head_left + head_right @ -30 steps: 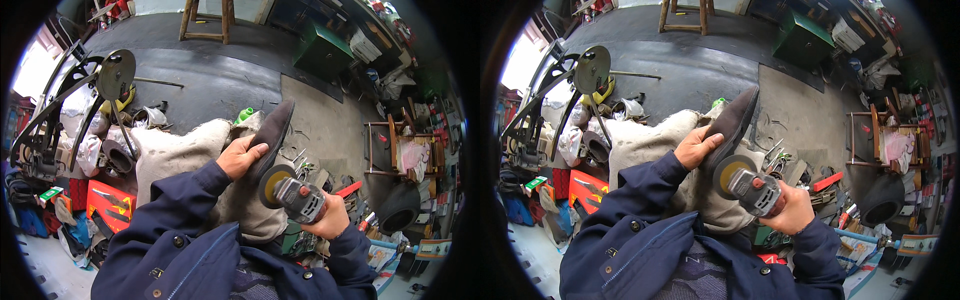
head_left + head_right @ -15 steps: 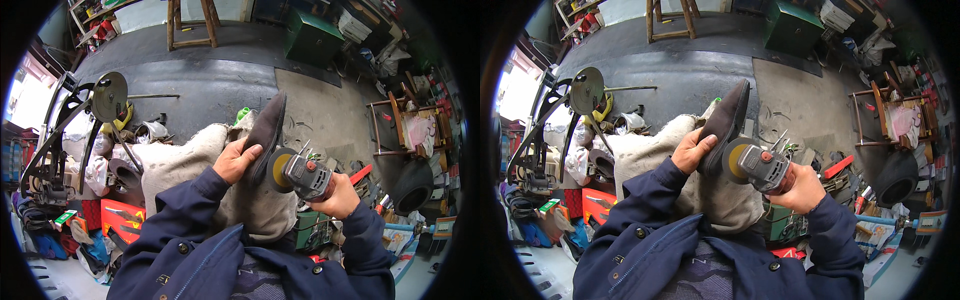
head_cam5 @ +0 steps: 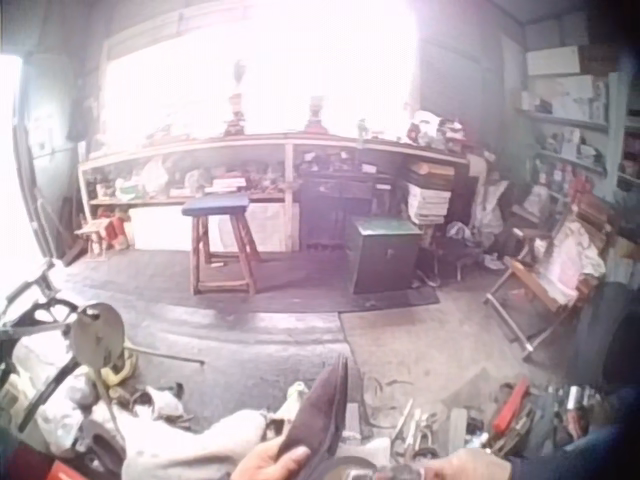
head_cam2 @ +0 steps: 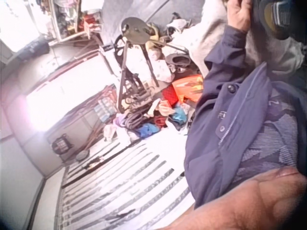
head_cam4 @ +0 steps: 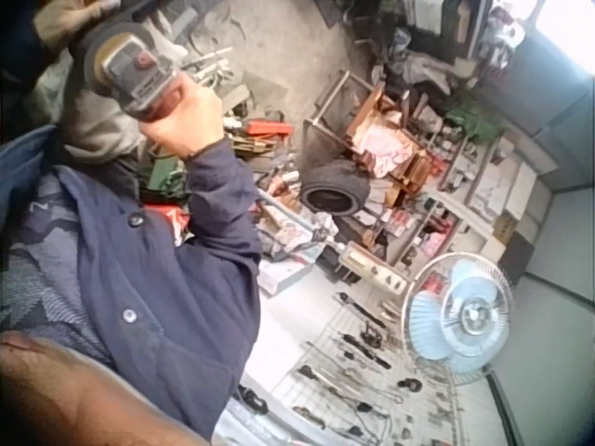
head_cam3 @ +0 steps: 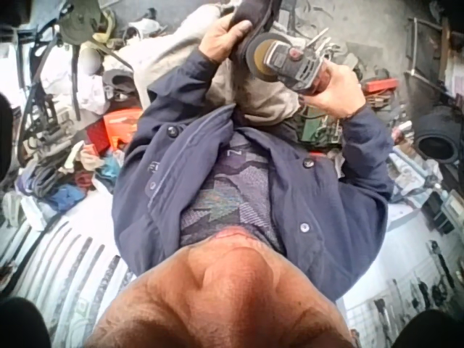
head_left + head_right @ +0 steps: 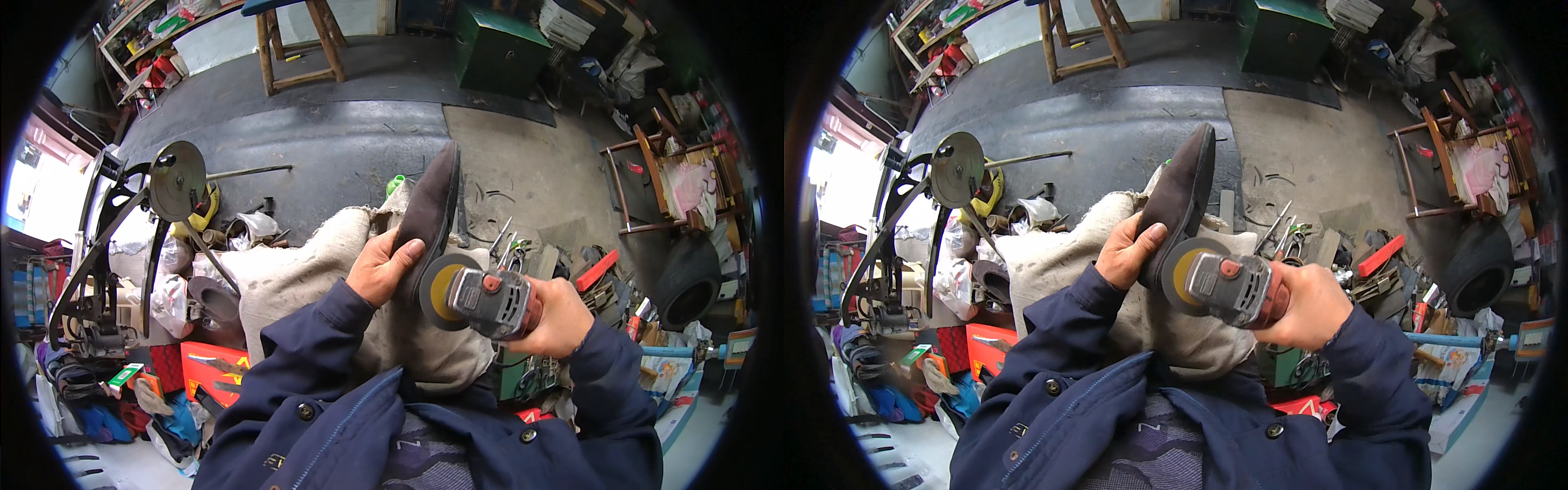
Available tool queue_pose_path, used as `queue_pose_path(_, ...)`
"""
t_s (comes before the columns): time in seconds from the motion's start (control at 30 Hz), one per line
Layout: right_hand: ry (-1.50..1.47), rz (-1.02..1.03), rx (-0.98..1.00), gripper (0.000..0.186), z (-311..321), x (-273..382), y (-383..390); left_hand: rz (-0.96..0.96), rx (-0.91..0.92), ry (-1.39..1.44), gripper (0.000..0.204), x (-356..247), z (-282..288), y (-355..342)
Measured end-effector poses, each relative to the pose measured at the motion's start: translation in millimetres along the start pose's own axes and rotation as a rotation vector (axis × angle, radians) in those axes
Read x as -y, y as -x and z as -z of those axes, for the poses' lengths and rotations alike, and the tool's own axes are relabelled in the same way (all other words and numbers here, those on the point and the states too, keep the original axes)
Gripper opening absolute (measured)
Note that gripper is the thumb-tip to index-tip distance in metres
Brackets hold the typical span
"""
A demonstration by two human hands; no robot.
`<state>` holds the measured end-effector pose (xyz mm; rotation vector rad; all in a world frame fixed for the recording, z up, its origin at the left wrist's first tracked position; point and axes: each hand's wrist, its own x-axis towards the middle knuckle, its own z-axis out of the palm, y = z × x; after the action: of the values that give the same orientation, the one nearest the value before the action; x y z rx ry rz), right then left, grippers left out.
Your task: The person holds a dark shoe in the left hand and uses a handheld angle grinder with a sanding disc in the right hand to grind the shoe's sole. The person repeatedly moves the grinder along the sole surface, rotating the shoe to access different areas.
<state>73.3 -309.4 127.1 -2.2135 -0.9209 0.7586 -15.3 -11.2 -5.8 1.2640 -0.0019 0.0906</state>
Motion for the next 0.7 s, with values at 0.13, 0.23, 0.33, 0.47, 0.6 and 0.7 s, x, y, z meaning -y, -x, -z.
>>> queue_pose_path(0.13, -0.354, -0.248, 0.085, 0.052, 8, -8, -7, -0.001, 0.0, 0.027, 0.04, 3, 2, -1)
queue_pose_path(0.23, -0.435, -0.257, 0.032, 0.052, 8, -11, -7, 0.02, -0.009, 0.054, 0.04, 3, 6, -1)
queue_pose_path(0.33, -0.397, -0.236, 0.055, 0.052, 6, -7, 1, 0.018, 0.002, 0.084, 0.04, 5, 7, -1)
queue_pose_path(0.47, 0.026, -0.04, -0.002, 0.056, 3, 4, 7, -0.001, 0.02, 0.07, 0.038, 5, 9, -1)
queue_pose_path(0.6, 0.18, 0.035, -0.015, 0.056, 2, 14, 4, 0.022, 0.017, -0.008, 0.037, 3, 10, 1)
queue_pose_path(0.7, 0.182, 0.008, -0.015, 0.055, 5, 16, 1, 0.003, 0.001, 0.009, 0.037, 2, 7, 2)
